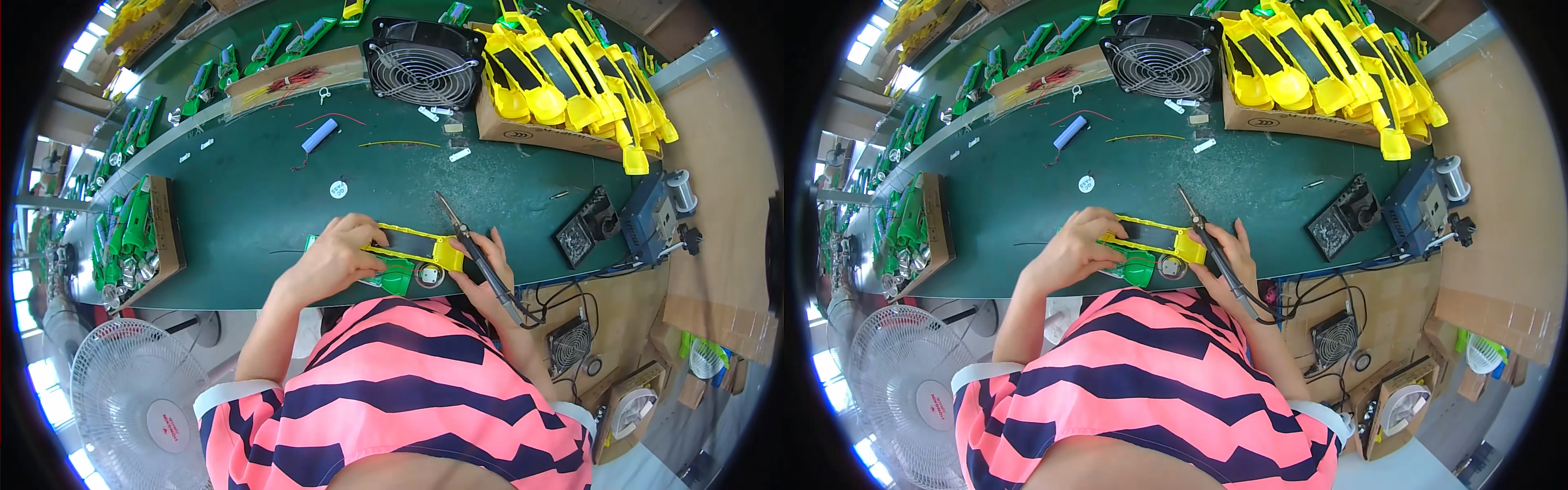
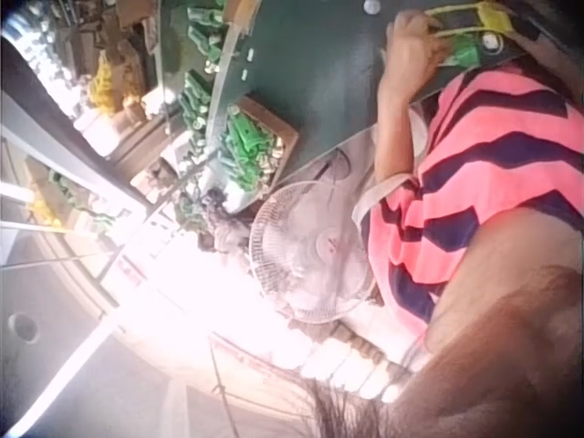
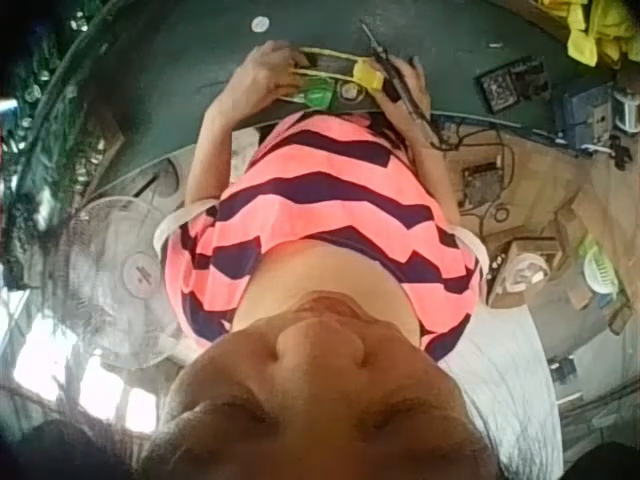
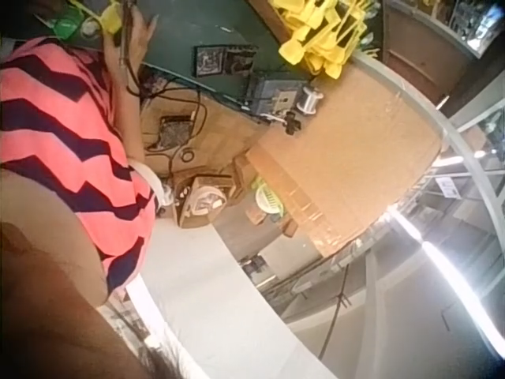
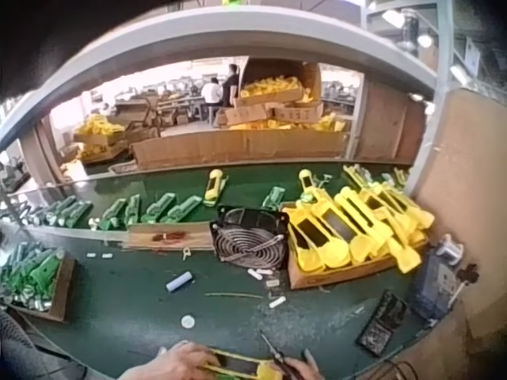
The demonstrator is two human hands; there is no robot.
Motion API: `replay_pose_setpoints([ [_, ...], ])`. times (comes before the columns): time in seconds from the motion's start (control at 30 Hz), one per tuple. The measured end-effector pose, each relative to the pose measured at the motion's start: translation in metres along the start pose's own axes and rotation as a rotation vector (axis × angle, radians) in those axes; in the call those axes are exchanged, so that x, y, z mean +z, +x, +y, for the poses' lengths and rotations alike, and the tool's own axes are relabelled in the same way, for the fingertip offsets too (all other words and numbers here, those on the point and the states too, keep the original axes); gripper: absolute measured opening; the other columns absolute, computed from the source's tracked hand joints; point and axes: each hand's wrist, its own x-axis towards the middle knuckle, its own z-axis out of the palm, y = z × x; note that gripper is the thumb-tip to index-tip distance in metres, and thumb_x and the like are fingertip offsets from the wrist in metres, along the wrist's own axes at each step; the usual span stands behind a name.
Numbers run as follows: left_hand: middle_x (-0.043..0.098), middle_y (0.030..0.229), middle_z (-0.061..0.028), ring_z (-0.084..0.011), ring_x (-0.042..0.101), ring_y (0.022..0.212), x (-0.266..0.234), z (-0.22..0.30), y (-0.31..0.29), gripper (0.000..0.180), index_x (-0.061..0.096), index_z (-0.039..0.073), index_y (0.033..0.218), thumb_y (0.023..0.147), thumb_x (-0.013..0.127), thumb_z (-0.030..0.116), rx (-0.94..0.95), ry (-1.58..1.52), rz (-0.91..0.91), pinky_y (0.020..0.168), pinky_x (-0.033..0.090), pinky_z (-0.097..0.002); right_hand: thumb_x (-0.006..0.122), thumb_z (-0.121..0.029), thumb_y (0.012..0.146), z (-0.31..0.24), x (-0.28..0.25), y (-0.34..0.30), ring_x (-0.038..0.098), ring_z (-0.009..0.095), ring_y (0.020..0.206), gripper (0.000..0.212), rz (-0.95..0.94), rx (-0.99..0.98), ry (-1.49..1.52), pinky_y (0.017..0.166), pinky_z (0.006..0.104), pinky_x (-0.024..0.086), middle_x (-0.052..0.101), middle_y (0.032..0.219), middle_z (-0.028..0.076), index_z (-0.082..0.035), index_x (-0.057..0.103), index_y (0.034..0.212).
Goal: Soldering internal components and wires inside flashlight housings on an assembly line.
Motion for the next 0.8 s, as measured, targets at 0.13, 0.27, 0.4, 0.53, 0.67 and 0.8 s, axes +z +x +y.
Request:
replay_pose_setpoints([
  [0.13, 0.057, 0.081, -0.0049, -0.0228, 0.052, 0.083, 0.024, -0.012, -0.004, 0.014, 0.064, 0.006, 0.072, 0.06, 0.068, 0.01, -0.044, -0.021, 0.068, 0.074, 0.041, -0.034, 0.067, -0.004, 0.064, -0.001, 0.001, 0.002, 0.053, 0.026, 0.1, 0.053, 0.007, 0.018, 0.075, 0.1, 0.0471, 0.023, 0.059, 0.104, 0.005, -0.006, 0.042, 0.111],
  [0.27, 0.056, 0.063, -0.0065, -0.0232, 0.053, 0.066, 0.051, -0.003, 0.005, 0.01, 0.061, 0.005, 0.068, 0.06, 0.067, 0.007, -0.233, -0.167, 0.342, 0.063, 0.04, -0.0319, 0.066, -0.002, 0.064, 0.002, 0.007, 0.014, 0.05, 0.029, 0.103, 0.056, -0.043, -0.066, 0.061, 0.098, 0.0421, 0.031, 0.053, 0.111, 0.009, -0.006, 0.042, 0.114],
  [0.4, 0.054, 0.069, -0.0079, -0.0252, 0.053, 0.069, 0.067, 0.008, 0.017, 0.009, 0.061, 0.004, 0.07, 0.061, 0.064, 0.003, -0.247, 0.182, 0.42, 0.063, 0.042, -0.0346, 0.068, -0.005, 0.064, 0.0, 0.017, 0.02, 0.052, 0.027, 0.101, 0.05, -0.093, 0.083, 0.199, 0.086, 0.0314, 0.042, 0.057, 0.104, 0.012, -0.006, 0.049, 0.11],
  [0.53, 0.053, 0.07, -0.0099, -0.0273, 0.054, 0.07, 0.071, 0.003, 0.018, 0.005, 0.06, 0.004, 0.071, 0.067, 0.059, 0.003, -0.365, 0.274, 0.315, 0.063, 0.042, -0.0361, 0.068, -0.01, 0.067, -0.003, 0.009, 0.027, 0.054, 0.03, 0.099, 0.044, -0.093, -0.132, 0.077, 0.089, 0.0348, 0.041, 0.059, 0.099, 0.011, -0.005, 0.051, 0.107],
  [0.67, 0.054, 0.069, -0.0105, -0.0276, 0.055, 0.068, 0.064, 0.002, 0.018, 0.005, 0.061, 0.004, 0.072, 0.068, 0.057, 0.003, -0.4, 0.195, 0.302, 0.061, 0.044, -0.0359, 0.066, -0.007, 0.069, -0.001, -0.007, 0.025, 0.062, 0.025, 0.075, 0.026, 0.072, -0.248, 0.139, 0.087, 0.0408, 0.042, 0.064, 0.085, 0.008, -0.003, 0.053, 0.091],
  [0.8, 0.055, 0.071, -0.0115, -0.0284, 0.056, 0.068, 0.057, 0.002, 0.022, 0.007, 0.062, 0.003, 0.072, 0.069, 0.056, 0.005, -0.435, 0.188, 0.198, 0.062, 0.045, -0.0361, 0.058, -0.004, 0.076, 0.009, -0.015, 0.016, 0.062, 0.018, 0.072, 0.017, 0.078, -0.155, 0.245, 0.082, 0.0362, 0.044, 0.064, 0.074, 0.011, 0.004, 0.054, 0.09],
])
